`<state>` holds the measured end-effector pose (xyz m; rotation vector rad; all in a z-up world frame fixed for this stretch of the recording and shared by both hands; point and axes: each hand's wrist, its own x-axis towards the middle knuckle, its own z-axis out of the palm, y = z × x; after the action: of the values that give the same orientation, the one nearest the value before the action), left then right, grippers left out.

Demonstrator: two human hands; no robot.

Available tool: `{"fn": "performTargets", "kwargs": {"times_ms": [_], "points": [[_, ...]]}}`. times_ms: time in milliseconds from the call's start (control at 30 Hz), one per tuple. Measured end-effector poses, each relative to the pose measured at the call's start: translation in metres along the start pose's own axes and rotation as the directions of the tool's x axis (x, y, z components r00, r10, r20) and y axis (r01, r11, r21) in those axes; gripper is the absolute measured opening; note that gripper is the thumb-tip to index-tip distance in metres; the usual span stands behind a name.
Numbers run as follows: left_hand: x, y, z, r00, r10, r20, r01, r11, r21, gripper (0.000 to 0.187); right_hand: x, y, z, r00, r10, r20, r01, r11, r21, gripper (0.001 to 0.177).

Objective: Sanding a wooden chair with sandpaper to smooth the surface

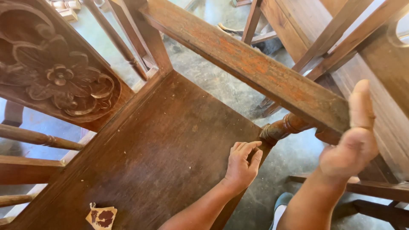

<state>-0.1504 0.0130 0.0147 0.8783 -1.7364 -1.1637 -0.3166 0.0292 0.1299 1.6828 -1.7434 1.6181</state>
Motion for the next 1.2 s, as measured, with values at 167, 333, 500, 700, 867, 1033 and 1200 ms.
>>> {"fn": "performTargets", "kwargs": {"times_ms": [167, 333, 500, 700, 867, 1033, 1200], "points": [[-0.001, -0.003, -0.001, 0.999, -0.028, 0.016, 0.028, 1.000, -0.011, 0.026, -0.022, 0.005, 0.050, 0.546, 0.743, -0.387, 0.079, 0.414, 0.907, 0.101], [-0.008, -0.001, -0.008, 1.000, -0.020, 0.000, 0.020, 1.000, -0.019, 0.026, -0.030, 0.021, 0.019, 0.769, 0.596, -0.232, -0.196, 0.565, 0.802, 0.059], [-0.010, -0.002, 0.000, 1.000, 0.017, -0.022, -0.017, 1.000, 0.004, 0.025, -0.002, 0.007, -0.022, 0.962, 0.270, 0.039, -0.269, 0.911, 0.313, 0.071], [-0.007, -0.005, 0.006, 0.998, 0.043, 0.044, -0.044, 0.999, 0.012, 0.027, -0.006, 0.067, 0.015, 0.995, 0.061, -0.083, -0.014, 0.877, 0.479, 0.048], [-0.008, -0.007, 0.004, 1.000, -0.002, 0.024, 0.002, 1.000, -0.021, 0.026, -0.004, 0.030, 0.036, 0.654, 0.717, -0.242, -0.046, 0.356, 0.933, 0.092], [-0.005, -0.007, 0.007, 0.998, 0.035, 0.055, -0.036, 0.999, 0.014, 0.026, 0.000, -0.002, 0.000, 0.989, 0.095, -0.115, -0.052, 0.943, 0.330, 0.061], [-0.006, -0.006, 0.007, 0.997, 0.024, 0.074, -0.027, 0.999, 0.030, 0.027, 0.046, -0.036, -0.028, 0.898, 0.097, 0.429, -0.056, 0.993, -0.107, 0.046]]}}
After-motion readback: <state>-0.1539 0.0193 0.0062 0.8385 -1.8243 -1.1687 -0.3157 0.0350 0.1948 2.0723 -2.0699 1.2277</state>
